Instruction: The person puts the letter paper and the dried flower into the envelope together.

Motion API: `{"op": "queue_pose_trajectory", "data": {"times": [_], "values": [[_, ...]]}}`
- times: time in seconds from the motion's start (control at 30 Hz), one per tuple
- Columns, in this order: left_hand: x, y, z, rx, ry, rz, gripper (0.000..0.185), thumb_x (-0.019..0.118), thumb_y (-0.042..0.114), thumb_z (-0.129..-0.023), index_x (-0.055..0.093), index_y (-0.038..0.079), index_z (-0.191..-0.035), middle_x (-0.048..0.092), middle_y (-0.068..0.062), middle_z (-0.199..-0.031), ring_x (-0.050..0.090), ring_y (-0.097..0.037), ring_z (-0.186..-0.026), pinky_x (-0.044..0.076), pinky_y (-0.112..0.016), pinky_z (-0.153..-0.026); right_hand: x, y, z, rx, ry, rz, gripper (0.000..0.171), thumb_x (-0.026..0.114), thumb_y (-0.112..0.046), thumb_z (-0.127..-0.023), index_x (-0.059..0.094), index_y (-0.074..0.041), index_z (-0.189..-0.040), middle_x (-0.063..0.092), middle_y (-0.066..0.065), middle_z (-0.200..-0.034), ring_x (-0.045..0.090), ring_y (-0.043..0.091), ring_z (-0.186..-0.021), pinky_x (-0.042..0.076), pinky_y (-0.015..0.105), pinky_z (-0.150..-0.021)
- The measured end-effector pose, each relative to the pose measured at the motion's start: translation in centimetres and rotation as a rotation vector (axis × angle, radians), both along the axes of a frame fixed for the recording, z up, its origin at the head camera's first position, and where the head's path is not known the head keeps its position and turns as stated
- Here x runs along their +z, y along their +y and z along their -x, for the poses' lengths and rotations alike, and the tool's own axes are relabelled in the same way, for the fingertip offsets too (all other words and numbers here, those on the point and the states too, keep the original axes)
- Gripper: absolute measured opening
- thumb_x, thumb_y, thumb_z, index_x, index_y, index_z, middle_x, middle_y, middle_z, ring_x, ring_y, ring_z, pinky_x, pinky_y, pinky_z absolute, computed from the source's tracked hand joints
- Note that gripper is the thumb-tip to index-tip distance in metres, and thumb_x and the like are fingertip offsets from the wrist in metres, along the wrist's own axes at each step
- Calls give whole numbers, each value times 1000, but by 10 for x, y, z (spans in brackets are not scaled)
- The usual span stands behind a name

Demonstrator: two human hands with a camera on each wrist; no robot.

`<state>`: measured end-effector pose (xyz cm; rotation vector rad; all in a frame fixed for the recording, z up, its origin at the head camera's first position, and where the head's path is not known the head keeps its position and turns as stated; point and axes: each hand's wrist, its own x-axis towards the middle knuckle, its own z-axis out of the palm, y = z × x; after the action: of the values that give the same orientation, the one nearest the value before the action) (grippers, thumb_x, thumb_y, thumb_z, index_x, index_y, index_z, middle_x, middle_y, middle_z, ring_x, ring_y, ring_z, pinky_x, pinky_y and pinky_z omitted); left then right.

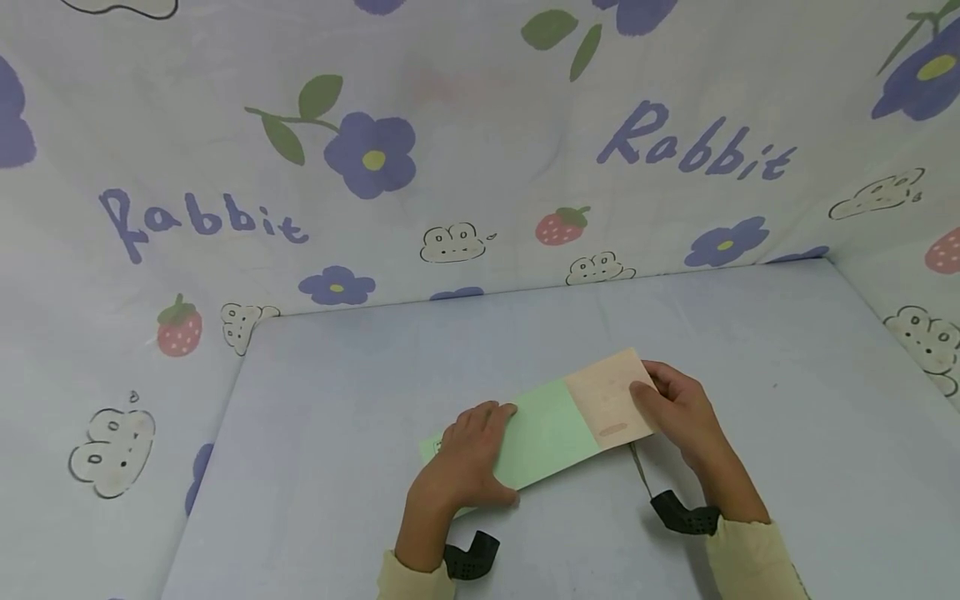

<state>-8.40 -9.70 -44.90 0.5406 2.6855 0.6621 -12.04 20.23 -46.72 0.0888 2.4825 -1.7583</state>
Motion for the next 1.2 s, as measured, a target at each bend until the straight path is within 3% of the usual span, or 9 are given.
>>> {"op": "queue_pose_trajectory", "data": {"times": [1.2], "values": [[0, 1, -2, 1, 2, 10, 104, 92, 30, -68, 34, 12, -152, 35, -15, -154, 31, -34, -142, 29, -54, -112, -1, -1, -1, -2, 9, -6, 43, 56, -19, -102, 55, 2, -139, 67, 21, -110, 62, 19, -85, 52, 32, -69]]}}
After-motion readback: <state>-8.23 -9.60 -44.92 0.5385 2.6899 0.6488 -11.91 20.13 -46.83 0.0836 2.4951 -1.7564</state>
